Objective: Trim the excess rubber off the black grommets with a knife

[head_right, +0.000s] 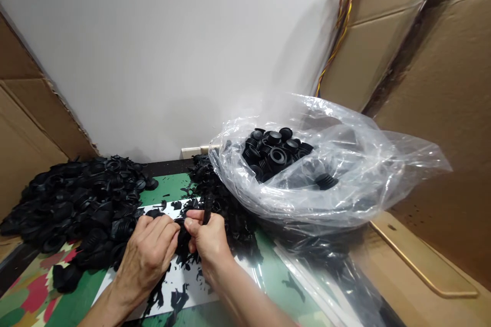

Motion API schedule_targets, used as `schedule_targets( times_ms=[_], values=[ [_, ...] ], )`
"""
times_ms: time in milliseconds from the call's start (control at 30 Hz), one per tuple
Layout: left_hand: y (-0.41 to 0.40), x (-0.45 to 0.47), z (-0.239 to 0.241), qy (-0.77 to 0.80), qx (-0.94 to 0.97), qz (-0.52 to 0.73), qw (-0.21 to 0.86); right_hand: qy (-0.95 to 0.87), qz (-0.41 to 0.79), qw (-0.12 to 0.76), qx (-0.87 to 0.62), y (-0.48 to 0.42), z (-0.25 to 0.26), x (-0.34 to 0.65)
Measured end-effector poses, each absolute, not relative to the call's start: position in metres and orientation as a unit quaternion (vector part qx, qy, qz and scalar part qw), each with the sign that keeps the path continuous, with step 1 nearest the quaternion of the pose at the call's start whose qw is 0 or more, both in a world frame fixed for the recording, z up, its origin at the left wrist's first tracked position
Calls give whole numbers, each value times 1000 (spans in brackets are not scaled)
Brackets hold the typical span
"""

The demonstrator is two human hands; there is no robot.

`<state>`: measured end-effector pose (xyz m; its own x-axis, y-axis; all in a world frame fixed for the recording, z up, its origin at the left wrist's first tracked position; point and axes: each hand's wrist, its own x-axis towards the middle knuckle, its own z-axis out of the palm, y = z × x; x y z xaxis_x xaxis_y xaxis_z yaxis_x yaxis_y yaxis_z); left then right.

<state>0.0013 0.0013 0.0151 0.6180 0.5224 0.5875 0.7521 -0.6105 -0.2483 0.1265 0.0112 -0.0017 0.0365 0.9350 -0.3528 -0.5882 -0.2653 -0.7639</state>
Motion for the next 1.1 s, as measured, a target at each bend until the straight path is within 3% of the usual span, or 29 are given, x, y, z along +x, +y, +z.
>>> schedule_targets(
  times_ms=[333, 533, 667, 933, 1100],
  values=[
    [3, 5, 6, -394, -842, -258, 261, -260, 624, 570, -466, 11, -1, 129],
    [8, -11, 14, -513, -751, -415, -14, -235, 632, 561, -480, 16, -3, 131],
    [9, -17, 18, -544, -685, -456, -164, -235, 630, 561, -484, 15, -2, 131],
    [12, -14, 20, -539, -546, -558, -317, -245, 619, 553, -501, 13, 4, 129],
    [14, -10, 22, -576, -513, -505, -387, -247, 625, 548, -498, 13, 7, 130]
  ],
)
